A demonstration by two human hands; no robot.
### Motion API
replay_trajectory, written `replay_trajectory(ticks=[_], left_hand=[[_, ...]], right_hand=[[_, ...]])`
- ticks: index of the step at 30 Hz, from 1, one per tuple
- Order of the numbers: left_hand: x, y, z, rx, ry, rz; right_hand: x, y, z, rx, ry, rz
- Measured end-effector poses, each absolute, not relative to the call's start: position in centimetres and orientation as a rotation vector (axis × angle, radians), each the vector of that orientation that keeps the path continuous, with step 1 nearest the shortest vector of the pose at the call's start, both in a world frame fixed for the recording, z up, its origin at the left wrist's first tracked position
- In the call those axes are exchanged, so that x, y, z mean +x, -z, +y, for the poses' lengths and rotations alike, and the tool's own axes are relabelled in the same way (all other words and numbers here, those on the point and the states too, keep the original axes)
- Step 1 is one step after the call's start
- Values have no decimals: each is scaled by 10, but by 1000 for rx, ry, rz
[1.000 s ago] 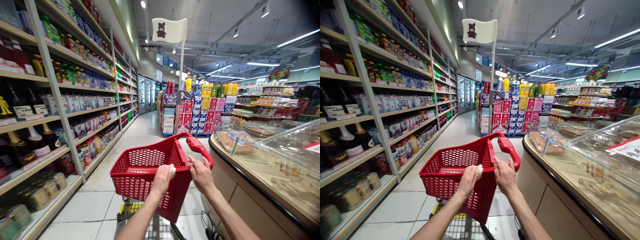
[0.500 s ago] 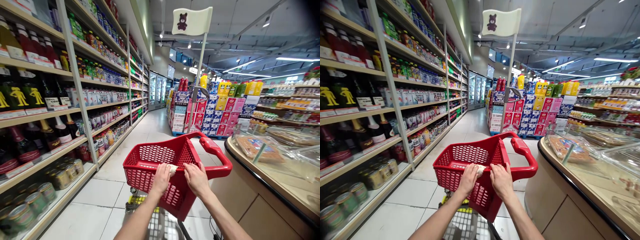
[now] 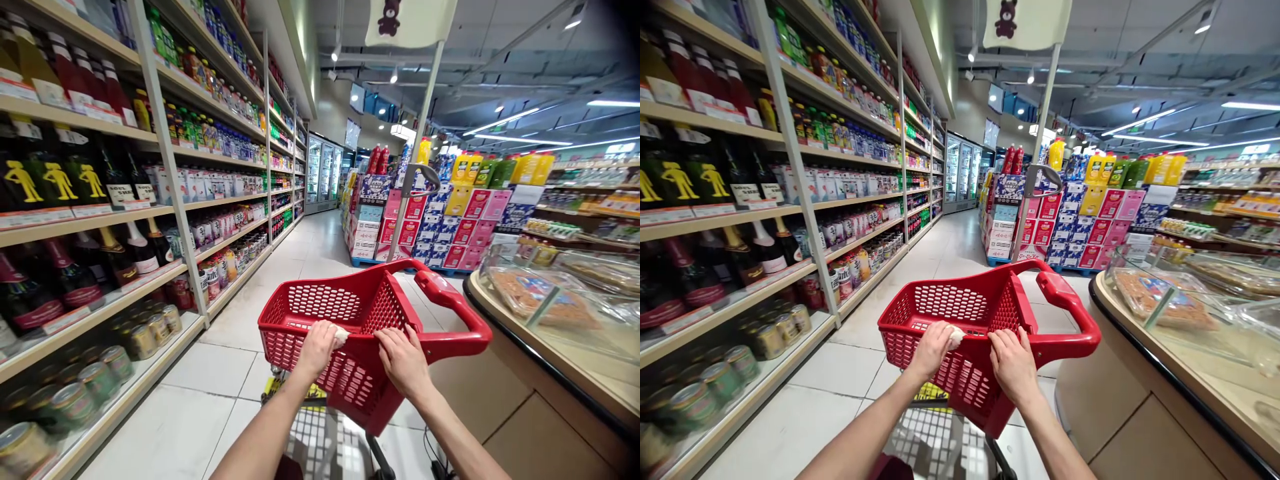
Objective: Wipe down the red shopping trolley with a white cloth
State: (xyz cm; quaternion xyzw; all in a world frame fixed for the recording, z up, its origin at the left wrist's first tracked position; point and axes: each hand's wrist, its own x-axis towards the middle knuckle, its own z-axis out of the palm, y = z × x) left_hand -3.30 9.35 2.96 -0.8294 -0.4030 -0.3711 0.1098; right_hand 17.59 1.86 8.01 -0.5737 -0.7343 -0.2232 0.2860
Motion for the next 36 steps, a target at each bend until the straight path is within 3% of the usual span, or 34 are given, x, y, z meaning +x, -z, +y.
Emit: replay_trajectory(ticks=[5, 12, 19, 36], left_hand=[[-97, -25, 103, -2315, 1129, -1269], [-53, -21, 88, -2416, 1055, -1135], [-128, -15, 104, -2209, 1187, -1303], [-94, -14, 79, -2356, 1143, -1248]], right_hand=[[173, -81, 14, -1542, 585, -1933], [143, -80, 24, -1585, 552, -2007], [154, -66, 20, -1521, 509, -2025], [195, -67, 7, -1496, 389, -2001]])
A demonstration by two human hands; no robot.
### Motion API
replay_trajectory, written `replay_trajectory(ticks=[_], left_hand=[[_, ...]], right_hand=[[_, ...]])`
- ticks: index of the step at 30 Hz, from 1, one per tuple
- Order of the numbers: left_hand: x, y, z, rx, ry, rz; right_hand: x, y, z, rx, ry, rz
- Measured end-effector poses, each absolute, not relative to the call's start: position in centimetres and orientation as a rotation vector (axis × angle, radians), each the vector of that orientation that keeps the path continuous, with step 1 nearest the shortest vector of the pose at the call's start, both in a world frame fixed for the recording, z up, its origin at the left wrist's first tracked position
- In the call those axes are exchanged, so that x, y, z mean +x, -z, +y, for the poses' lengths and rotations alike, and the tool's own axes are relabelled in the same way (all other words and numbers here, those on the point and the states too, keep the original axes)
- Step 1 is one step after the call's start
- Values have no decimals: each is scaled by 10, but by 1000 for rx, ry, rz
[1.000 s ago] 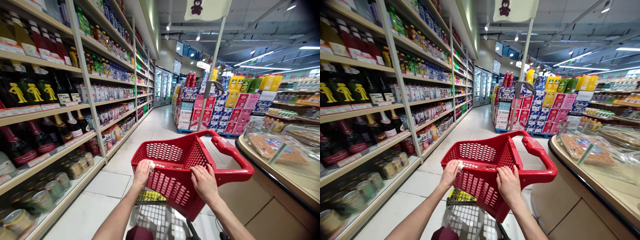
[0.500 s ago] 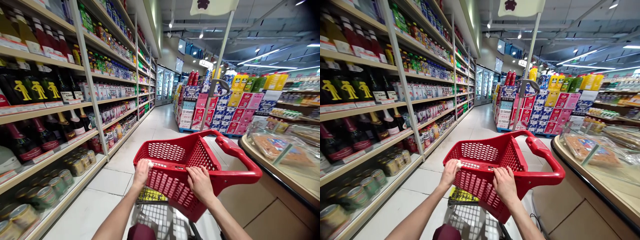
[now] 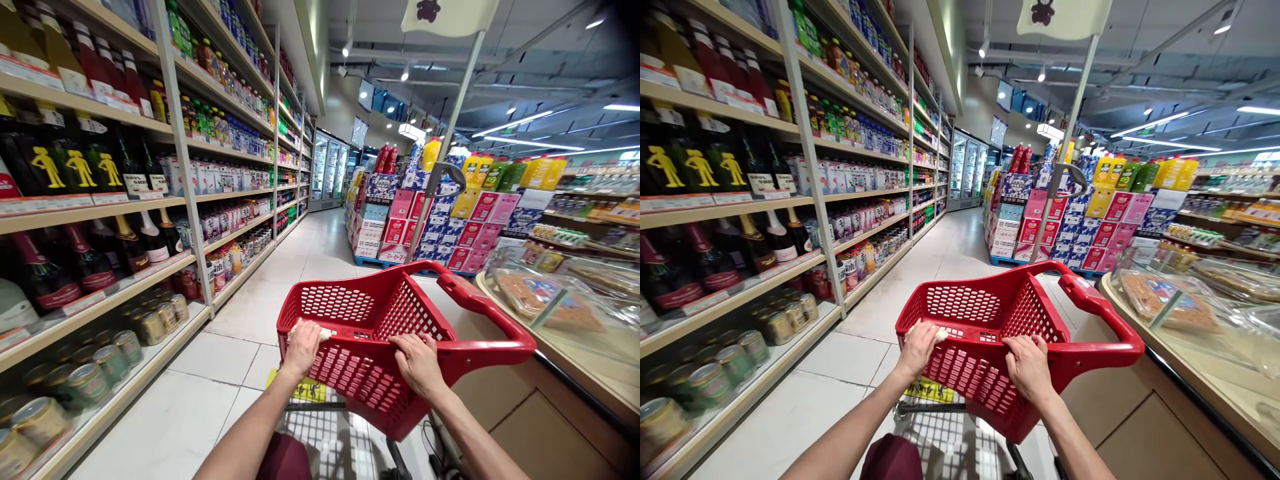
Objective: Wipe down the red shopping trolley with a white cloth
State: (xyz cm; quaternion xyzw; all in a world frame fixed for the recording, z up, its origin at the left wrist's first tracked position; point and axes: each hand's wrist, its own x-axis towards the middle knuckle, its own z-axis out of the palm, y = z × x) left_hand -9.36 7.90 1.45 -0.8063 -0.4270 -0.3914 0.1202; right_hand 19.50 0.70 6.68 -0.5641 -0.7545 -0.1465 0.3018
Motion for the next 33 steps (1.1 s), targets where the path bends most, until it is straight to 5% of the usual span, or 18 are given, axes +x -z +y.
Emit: replay_trajectory(ticks=[33], left_hand=[[-95, -20, 49, -2319, 1205, -1294]], right_hand=[[175, -71, -21, -1527, 331, -1991]])
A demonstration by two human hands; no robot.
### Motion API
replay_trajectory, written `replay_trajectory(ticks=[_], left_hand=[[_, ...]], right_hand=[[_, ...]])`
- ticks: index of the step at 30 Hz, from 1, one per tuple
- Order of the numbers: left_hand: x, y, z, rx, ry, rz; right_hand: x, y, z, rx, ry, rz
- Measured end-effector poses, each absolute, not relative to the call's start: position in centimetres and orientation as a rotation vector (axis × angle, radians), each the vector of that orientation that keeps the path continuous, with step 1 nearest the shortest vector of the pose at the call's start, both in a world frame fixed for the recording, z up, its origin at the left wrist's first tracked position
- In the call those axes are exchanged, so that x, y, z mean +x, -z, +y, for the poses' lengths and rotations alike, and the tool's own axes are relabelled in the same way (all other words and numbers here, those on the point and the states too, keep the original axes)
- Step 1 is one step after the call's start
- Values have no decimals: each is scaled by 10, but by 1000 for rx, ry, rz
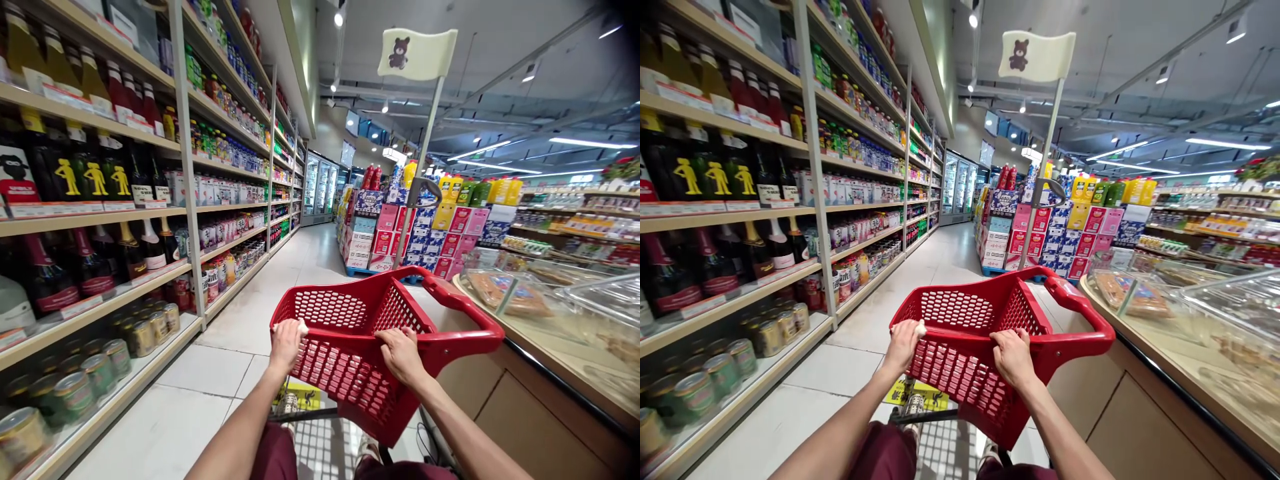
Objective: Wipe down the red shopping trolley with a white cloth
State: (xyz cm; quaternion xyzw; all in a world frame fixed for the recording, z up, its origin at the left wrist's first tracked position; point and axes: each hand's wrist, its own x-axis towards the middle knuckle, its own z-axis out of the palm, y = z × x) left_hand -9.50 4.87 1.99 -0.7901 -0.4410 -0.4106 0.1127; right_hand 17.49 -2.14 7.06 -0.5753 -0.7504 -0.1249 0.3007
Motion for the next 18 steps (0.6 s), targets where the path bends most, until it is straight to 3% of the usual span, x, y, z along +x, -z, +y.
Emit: replay_trajectory(ticks=[5, 12, 18], left_hand=[[-42, -18, 43, -2493, 1116, -1092], [-90, -23, 56, -2328, 1224, -1294], [-28, -27, 49, -2533, 1126, -1094]], right_hand=[[177, -69, -21, -1529, 399, -2007], [178, -67, -18, -1534, 431, -2014], [180, -71, -18, -1558, 499, -2064]])
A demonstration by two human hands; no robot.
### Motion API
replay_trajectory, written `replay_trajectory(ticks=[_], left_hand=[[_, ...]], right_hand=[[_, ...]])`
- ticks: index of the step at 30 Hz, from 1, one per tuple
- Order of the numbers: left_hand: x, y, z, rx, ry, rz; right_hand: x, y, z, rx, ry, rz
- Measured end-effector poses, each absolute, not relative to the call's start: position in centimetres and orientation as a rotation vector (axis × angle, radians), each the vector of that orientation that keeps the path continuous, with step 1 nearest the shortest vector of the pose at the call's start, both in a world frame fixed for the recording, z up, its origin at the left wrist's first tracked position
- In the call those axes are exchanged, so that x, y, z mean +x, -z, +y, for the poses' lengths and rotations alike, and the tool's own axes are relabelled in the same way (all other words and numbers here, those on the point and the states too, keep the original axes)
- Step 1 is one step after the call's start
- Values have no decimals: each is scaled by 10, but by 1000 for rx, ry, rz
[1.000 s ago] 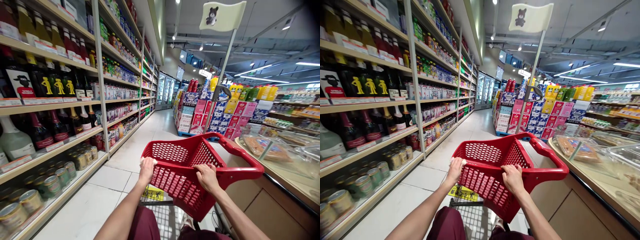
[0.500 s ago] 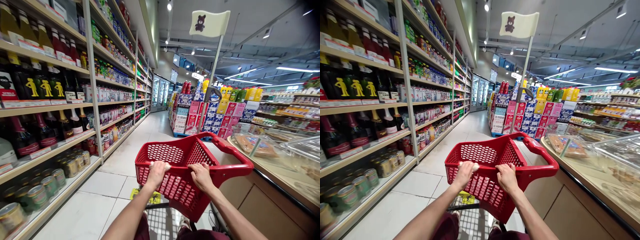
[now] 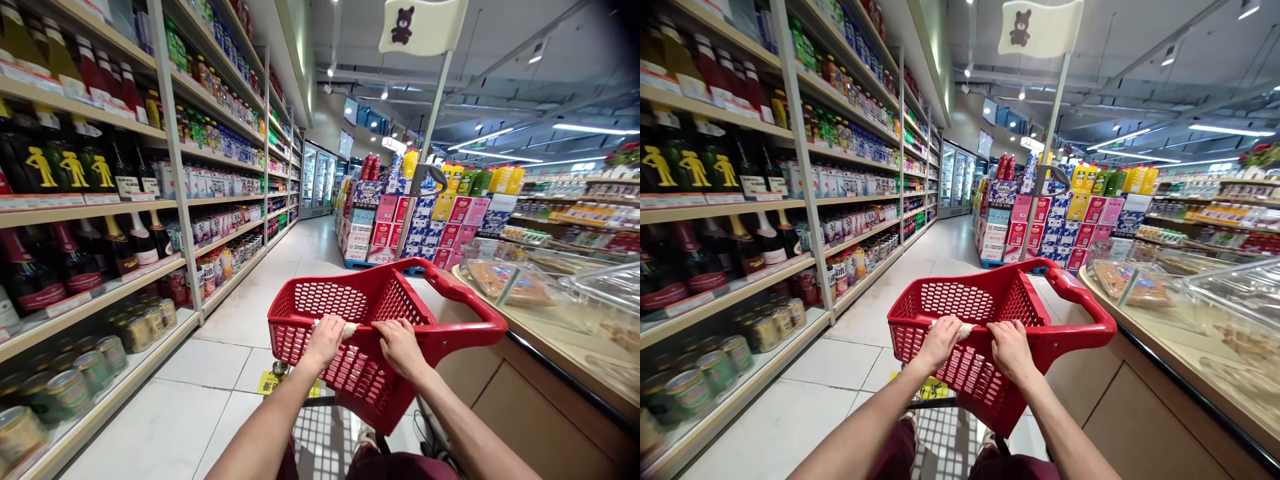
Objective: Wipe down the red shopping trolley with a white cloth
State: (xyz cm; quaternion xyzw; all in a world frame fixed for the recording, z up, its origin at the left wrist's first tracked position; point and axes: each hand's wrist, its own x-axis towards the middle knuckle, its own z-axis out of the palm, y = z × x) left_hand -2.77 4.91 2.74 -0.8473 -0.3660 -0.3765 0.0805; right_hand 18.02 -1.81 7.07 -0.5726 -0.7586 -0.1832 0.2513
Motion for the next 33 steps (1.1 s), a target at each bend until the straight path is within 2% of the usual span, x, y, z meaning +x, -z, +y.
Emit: replay_trajectory(ticks=[6, 13, 19, 23, 27, 33], left_hand=[[-80, -32, 62, -2429, 1178, -1292], [-5, -35, 45, -2558, 1107, -1096], [-67, -38, 59, -2408, 1215, -1235], [-41, -35, 52, -2443, 1210, -1227], [3, -39, 40, -2616, 1140, -1058], [-54, -36, 50, -2514, 1224, -1243]], right_hand=[[184, -74, -26, -1579, 560, -1872], [186, -71, -22, -1488, 450, -1839], [191, -65, -23, -1416, 473, -1873], [189, -63, -19, -1414, 460, -1828], [194, -64, -21, -1401, 548, -1858], [192, -60, -25, -1449, 720, -1820]])
